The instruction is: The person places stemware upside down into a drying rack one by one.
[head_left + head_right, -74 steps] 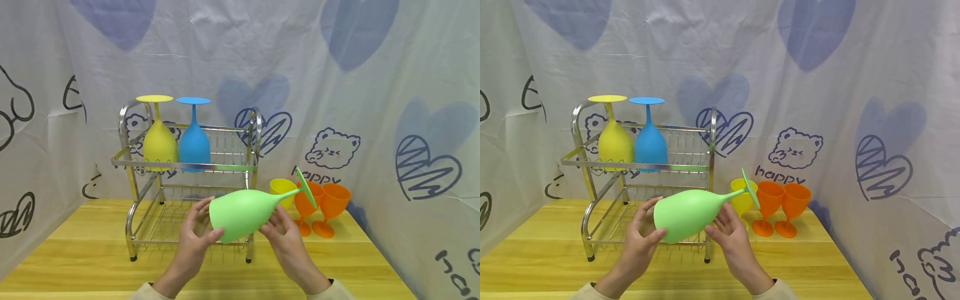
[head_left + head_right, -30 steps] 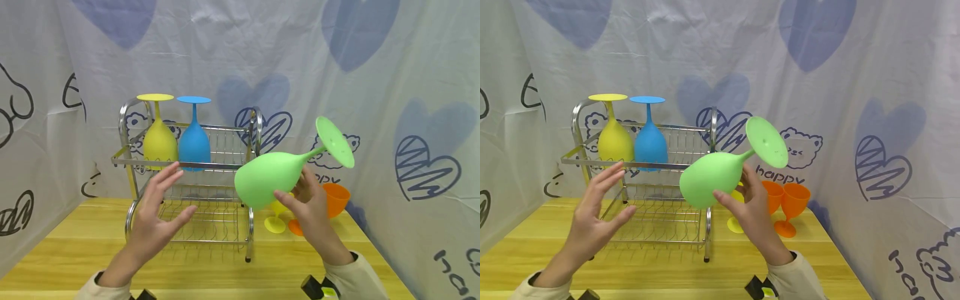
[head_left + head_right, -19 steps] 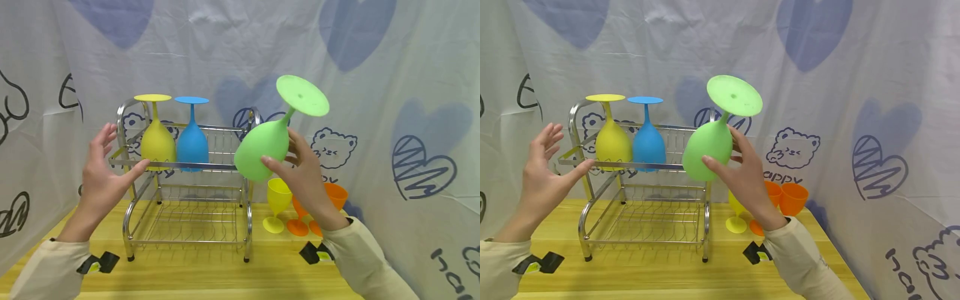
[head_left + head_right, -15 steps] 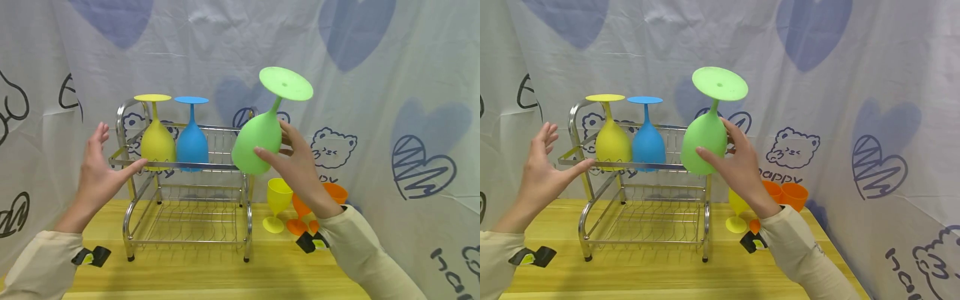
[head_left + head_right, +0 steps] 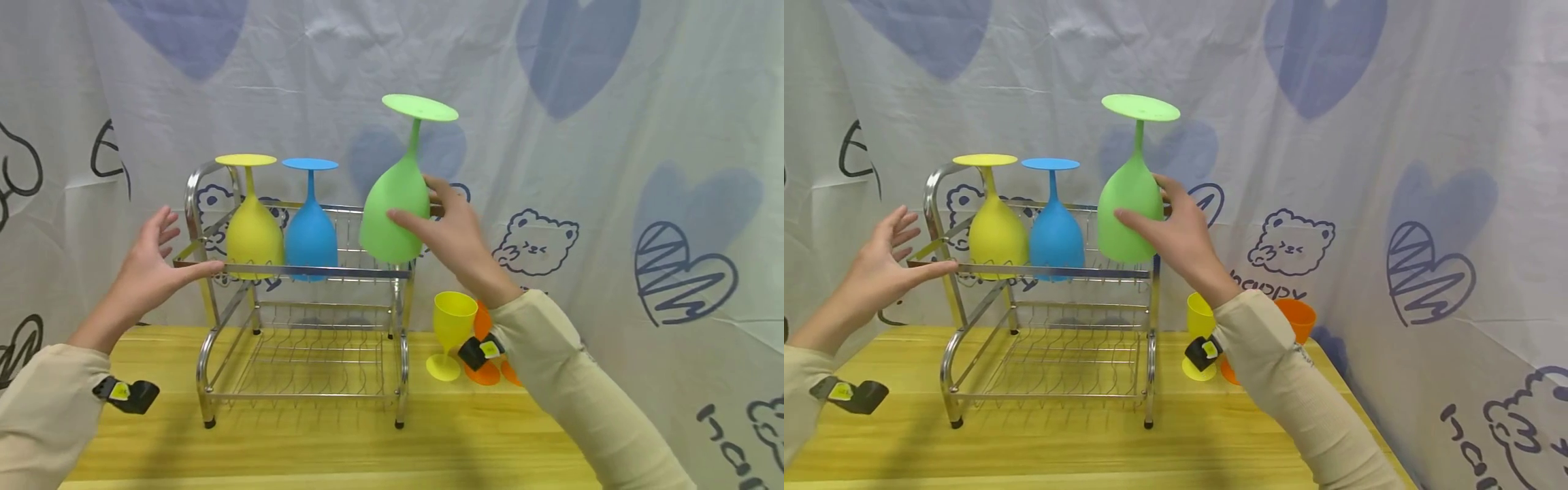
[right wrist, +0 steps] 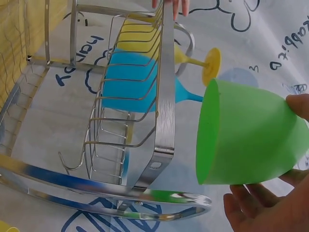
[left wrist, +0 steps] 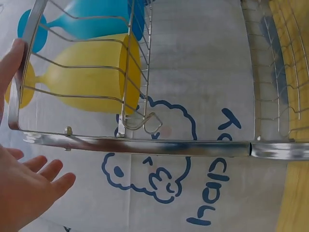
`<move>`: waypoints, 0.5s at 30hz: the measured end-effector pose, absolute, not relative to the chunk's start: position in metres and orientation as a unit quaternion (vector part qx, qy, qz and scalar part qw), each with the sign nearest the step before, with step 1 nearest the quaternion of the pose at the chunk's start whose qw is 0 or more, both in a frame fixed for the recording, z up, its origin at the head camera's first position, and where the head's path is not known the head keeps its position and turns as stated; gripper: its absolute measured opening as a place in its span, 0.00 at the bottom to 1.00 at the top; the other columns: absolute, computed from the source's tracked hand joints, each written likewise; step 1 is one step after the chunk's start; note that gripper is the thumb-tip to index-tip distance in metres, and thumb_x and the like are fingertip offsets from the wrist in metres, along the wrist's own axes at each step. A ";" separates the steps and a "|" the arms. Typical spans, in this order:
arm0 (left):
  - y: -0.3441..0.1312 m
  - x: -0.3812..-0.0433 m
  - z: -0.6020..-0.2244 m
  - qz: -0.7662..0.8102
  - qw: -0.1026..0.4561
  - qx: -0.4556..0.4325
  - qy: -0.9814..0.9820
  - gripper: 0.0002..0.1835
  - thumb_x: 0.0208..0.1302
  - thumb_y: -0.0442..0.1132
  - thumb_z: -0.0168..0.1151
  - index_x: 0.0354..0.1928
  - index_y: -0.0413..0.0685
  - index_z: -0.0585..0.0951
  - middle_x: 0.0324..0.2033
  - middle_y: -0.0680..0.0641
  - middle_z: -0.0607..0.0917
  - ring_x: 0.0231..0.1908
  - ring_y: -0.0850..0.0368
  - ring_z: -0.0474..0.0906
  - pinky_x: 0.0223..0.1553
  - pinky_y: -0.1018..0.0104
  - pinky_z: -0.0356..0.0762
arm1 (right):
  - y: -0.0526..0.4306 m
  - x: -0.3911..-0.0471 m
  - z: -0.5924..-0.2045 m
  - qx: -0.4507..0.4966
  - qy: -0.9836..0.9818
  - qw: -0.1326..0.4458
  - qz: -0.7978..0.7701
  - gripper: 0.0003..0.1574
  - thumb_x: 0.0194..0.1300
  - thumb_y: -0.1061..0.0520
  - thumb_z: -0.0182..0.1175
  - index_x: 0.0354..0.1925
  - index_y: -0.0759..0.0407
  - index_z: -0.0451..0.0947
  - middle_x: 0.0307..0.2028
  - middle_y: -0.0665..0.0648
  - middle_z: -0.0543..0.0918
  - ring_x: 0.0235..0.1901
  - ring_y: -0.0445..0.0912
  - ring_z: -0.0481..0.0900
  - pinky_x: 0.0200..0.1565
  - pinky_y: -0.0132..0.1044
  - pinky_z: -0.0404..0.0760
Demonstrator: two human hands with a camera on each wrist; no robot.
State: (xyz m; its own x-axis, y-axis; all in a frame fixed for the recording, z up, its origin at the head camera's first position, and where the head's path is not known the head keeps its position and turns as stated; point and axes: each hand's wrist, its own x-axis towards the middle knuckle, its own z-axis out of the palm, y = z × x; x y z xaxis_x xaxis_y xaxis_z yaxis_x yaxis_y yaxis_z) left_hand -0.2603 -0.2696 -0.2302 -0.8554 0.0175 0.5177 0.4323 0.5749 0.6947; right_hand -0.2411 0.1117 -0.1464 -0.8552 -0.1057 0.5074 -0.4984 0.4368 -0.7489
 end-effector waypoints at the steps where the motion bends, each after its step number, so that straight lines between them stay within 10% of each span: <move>1: -0.271 -0.262 -0.230 -0.449 0.221 -0.135 -0.855 0.60 0.59 0.45 0.70 0.75 0.45 0.32 0.74 0.35 0.41 0.70 0.30 0.43 0.63 0.31 0.49 | 0.110 -0.243 -0.146 0.184 -0.824 0.193 0.499 0.48 0.59 0.45 0.68 0.71 0.52 0.59 0.62 0.57 0.72 0.55 0.49 0.73 0.49 0.47 0.80; 15: -0.279 -0.275 -0.236 -0.488 0.153 -0.162 -0.844 0.53 0.66 0.41 0.64 0.76 0.48 0.34 0.73 0.32 0.44 0.70 0.33 0.44 0.65 0.37 0.53 | 0.092 -0.269 -0.140 0.199 -0.843 0.150 0.477 0.48 0.61 0.47 0.67 0.72 0.55 0.56 0.63 0.61 0.70 0.56 0.51 0.74 0.50 0.45 0.80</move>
State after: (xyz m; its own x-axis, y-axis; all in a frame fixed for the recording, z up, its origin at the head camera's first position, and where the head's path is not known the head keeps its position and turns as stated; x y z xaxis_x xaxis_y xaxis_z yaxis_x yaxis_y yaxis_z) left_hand -0.2750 -0.2789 -0.2363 -0.9006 0.1232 0.4168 0.4227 0.4715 0.7739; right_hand -0.2688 0.0919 -0.1396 -0.8761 -0.1924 0.4420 -0.4779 0.4661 -0.7445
